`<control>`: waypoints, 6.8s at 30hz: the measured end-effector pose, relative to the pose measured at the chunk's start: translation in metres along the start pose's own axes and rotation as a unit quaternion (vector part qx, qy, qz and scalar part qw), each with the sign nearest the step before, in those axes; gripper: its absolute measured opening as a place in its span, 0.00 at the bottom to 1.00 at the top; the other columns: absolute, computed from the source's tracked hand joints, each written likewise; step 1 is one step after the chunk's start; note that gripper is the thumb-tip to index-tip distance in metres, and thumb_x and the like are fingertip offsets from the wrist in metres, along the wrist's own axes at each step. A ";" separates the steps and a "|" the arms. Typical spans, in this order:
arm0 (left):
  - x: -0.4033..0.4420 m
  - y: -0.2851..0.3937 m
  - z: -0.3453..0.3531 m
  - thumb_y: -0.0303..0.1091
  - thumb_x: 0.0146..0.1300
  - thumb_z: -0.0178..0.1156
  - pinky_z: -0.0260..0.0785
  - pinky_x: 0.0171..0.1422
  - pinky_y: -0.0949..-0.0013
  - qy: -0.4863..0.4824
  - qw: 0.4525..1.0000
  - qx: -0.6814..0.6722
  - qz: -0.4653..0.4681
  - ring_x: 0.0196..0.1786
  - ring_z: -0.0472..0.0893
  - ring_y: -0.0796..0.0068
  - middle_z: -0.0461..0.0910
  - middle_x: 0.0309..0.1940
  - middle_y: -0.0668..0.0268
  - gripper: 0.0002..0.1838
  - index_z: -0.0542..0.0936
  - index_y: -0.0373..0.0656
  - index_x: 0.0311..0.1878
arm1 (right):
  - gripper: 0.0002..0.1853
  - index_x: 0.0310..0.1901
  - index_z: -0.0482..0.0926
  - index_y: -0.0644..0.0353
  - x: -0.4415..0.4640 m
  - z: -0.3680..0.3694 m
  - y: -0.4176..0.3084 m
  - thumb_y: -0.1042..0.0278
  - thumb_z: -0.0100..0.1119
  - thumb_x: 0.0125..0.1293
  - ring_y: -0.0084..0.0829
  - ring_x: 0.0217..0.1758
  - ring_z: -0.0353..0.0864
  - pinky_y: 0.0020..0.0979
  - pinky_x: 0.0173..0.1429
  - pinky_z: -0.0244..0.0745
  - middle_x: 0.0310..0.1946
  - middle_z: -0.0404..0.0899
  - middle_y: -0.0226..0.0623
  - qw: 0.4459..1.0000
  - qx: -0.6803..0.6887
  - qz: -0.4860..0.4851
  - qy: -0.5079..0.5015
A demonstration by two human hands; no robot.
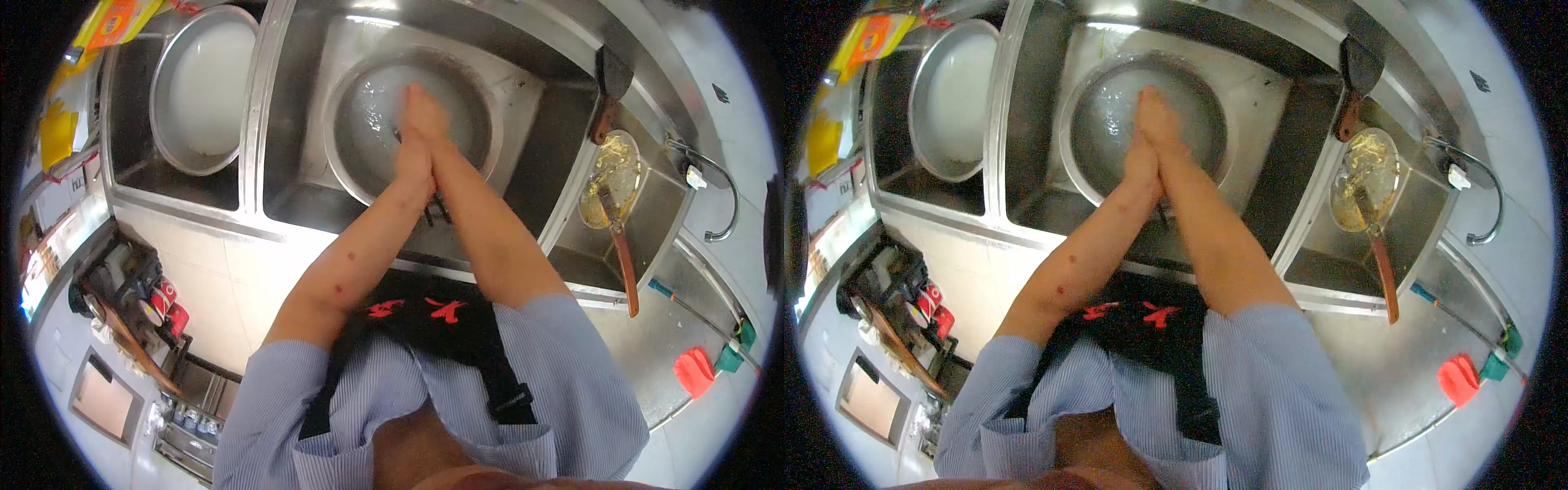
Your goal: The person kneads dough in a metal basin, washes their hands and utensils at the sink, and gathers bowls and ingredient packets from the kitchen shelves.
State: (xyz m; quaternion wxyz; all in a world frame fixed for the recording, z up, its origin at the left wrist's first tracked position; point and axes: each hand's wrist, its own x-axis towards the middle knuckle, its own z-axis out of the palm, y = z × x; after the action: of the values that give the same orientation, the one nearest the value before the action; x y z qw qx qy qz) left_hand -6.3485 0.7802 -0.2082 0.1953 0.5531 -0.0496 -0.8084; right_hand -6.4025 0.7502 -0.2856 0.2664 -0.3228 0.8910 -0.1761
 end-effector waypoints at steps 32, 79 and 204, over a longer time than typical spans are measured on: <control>0.130 -0.016 -0.084 0.47 0.66 0.43 0.67 0.55 0.58 -0.288 0.956 -0.009 -0.056 0.51 0.73 0.59 0.71 0.52 0.56 0.23 0.66 0.40 0.56 | 0.18 0.46 0.75 0.63 -0.060 -0.005 -0.007 0.62 0.39 0.65 0.46 0.47 0.74 0.39 0.53 0.68 0.45 0.75 0.46 0.959 0.161 -0.180 0.149; 0.011 0.061 -0.045 0.45 0.67 0.46 0.67 0.53 0.66 -0.028 0.986 0.162 0.006 0.48 0.75 0.67 0.75 0.45 0.59 0.20 0.71 0.35 0.50 | 0.23 0.52 0.73 0.58 -0.043 -0.054 0.024 0.74 0.53 0.51 0.45 0.59 0.66 0.46 0.58 0.61 0.55 0.68 0.46 0.954 -0.111 -0.259 0.101; 0.055 -0.024 -0.114 0.40 0.67 0.40 0.63 0.28 0.65 -0.064 0.911 0.399 0.077 0.28 0.69 0.71 0.71 0.29 0.65 0.15 0.71 0.40 0.45 | 0.11 0.39 0.74 0.63 0.009 0.087 0.070 0.64 0.48 0.61 0.25 0.20 0.66 0.28 0.22 0.61 0.22 0.70 0.33 0.867 0.423 0.161 -0.206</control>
State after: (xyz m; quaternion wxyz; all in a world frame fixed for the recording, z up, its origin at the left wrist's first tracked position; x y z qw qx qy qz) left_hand -6.2678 0.7971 -0.3072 0.0164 0.5265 -0.4230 -0.7373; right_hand -6.3911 0.7829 -0.3923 0.5796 -0.0597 0.6956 -0.4203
